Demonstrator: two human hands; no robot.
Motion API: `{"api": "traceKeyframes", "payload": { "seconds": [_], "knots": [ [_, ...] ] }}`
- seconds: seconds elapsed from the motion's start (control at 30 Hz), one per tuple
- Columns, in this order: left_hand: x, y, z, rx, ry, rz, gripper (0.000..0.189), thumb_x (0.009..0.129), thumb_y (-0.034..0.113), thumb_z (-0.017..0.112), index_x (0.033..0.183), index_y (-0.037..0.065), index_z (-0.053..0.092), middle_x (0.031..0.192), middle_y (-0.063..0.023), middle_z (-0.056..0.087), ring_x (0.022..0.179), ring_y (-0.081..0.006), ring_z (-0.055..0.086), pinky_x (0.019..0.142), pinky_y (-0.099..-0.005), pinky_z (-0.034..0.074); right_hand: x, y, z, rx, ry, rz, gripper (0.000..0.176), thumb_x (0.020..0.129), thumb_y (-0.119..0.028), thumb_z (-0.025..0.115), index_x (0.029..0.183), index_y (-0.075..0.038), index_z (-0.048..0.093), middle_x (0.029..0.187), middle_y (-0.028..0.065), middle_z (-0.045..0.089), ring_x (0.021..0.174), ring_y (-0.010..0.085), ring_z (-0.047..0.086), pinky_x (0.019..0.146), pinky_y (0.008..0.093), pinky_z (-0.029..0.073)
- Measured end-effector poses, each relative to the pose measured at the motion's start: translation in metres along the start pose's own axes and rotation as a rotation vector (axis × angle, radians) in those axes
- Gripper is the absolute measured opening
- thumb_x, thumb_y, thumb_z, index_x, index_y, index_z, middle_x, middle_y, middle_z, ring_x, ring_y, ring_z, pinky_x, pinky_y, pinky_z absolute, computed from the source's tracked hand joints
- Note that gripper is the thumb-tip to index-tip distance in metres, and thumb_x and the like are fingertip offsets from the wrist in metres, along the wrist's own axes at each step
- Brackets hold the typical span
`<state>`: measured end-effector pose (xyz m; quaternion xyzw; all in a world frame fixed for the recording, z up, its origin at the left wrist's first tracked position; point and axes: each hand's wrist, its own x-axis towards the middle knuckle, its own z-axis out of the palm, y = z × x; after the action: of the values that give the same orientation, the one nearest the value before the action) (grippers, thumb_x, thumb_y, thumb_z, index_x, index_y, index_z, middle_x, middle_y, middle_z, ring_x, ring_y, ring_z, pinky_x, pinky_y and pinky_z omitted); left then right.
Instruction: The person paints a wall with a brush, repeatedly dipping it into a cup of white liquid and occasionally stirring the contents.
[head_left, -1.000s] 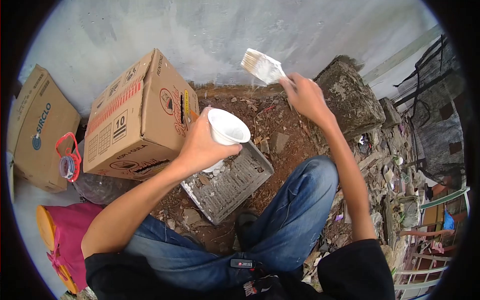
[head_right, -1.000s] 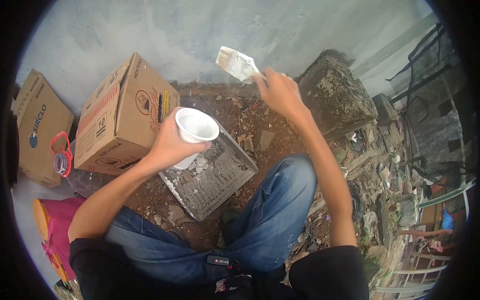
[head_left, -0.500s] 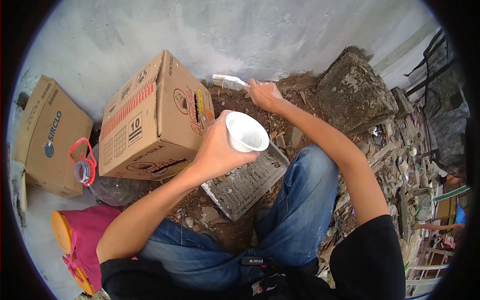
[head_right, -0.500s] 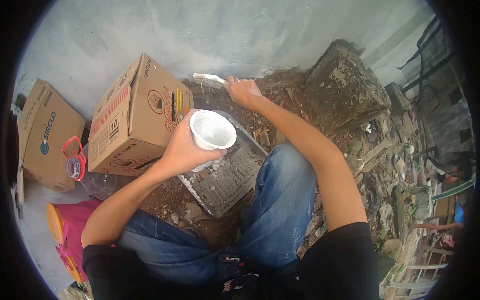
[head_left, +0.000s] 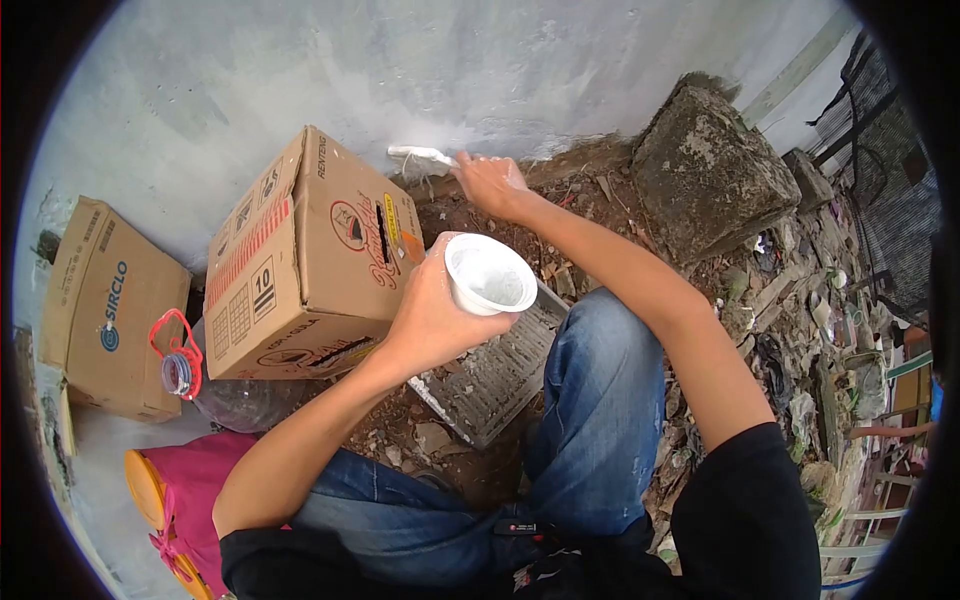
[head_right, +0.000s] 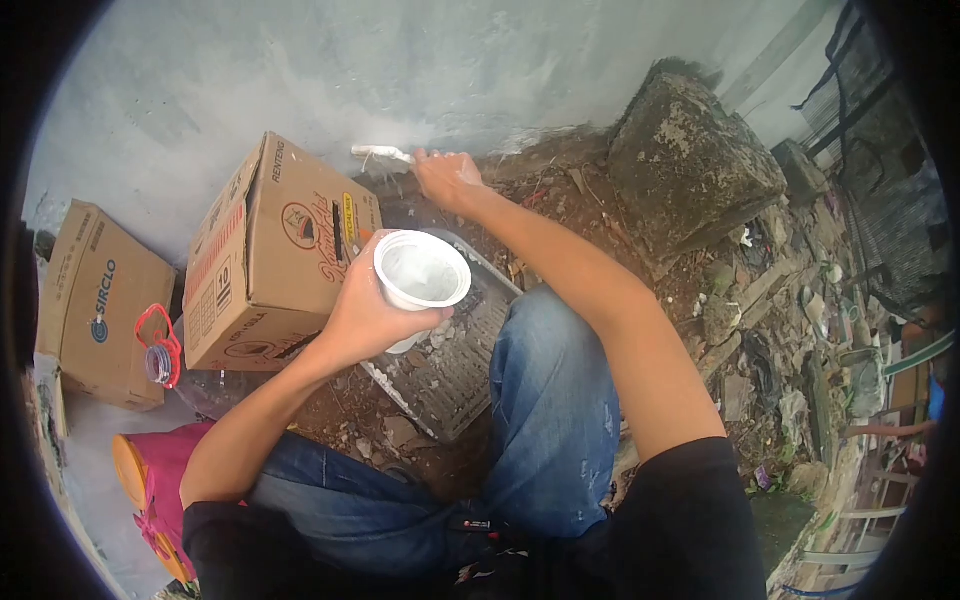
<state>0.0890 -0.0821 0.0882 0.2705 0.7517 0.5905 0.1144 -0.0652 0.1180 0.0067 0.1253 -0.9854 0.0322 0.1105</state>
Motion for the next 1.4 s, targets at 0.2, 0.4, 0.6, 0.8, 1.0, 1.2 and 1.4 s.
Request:
{"api": "traceKeyframes", "payload": {
  "seconds": [0.2,0.4,0.6,0.8,1.0,1.2,1.4],
  "knots": [
    [-0.001,0.0,0.001,0.051,-0.004,0.046,0.067,0.06,0.015,0.088,0.115,0.0,0.053,0.108,-0.0109,0.064,0.104,-0.019,0.061,0.094,-0.0339,0.047,-0.03,0.055,-0.024,-0.01,-0.104,0.34,0.036,0.102,-0.033,0.036,0.112,-0.003,0.054,0.097,0.02,0.069,0.087,0.0386,0.069,0.073,0.0505,0.055],
    [-0.004,0.004,0.0,0.024,0.007,0.059,0.067,0.059,0.014,0.088,0.114,0.0,0.053,0.107,-0.0112,0.064,0.104,-0.0188,0.061,0.094,-0.0339,0.047,-0.071,0.118,-0.022,-0.134,-0.026,0.516,0.036,0.1,-0.033,0.041,0.108,-0.001,0.055,0.092,0.0213,0.07,0.087,0.0394,0.069,0.077,0.0507,0.054],
    [-0.005,0.006,0.008,-0.006,-0.034,0.071,0.066,0.059,0.014,0.088,0.114,0.0,0.053,0.107,-0.0105,0.063,0.103,-0.0183,0.061,0.093,-0.0327,0.048,-0.08,0.073,-0.041,-0.153,-0.126,0.342,0.036,0.097,-0.034,0.044,0.102,-0.001,0.058,0.086,0.0212,0.07,0.078,0.0383,0.07,0.07,0.0483,0.056],
    [-0.004,0.004,0.007,-0.052,-0.063,0.061,0.066,0.06,0.012,0.087,0.116,0.001,0.053,0.108,-0.0097,0.063,0.103,-0.0173,0.061,0.092,-0.0325,0.048,-0.03,0.018,-0.022,-0.076,-0.01,0.113,0.032,0.097,-0.031,0.046,0.102,-0.002,0.059,0.086,0.0197,0.07,0.077,0.0359,0.07,0.069,0.0477,0.056],
    [-0.001,0.002,0.006,-0.025,-0.048,0.078,0.068,0.059,0.01,0.087,0.117,0.001,0.052,0.108,-0.0091,0.063,0.103,-0.0167,0.061,0.093,-0.0326,0.048,0.003,-0.016,0.006,-0.051,-0.11,0.02,0.032,0.096,-0.029,0.047,0.104,-0.002,0.062,0.09,0.0174,0.071,0.081,0.0346,0.07,0.072,0.0482,0.055],
    [-0.001,0.0,0.005,-0.031,-0.041,0.071,0.068,0.059,0.011,0.088,0.117,0.001,0.053,0.108,-0.0095,0.063,0.103,-0.0172,0.061,0.093,-0.0328,0.047,-0.002,0.004,-0.006,-0.027,-0.089,0.159,0.034,0.096,-0.03,0.045,0.104,-0.001,0.062,0.092,0.0187,0.07,0.084,0.0353,0.07,0.075,0.0488,0.055],
    [-0.004,0.004,0.006,-0.019,-0.053,0.064,0.069,0.059,0.012,0.088,0.117,0.0,0.053,0.109,-0.0101,0.063,0.104,-0.0179,0.061,0.093,-0.0329,0.047,-0.052,0.076,-0.017,-0.087,-0.079,0.408,0.039,0.094,-0.032,0.045,0.097,0.0,0.066,0.09,0.0195,0.071,0.084,0.037,0.07,0.076,0.0484,0.055]
  ]
}}
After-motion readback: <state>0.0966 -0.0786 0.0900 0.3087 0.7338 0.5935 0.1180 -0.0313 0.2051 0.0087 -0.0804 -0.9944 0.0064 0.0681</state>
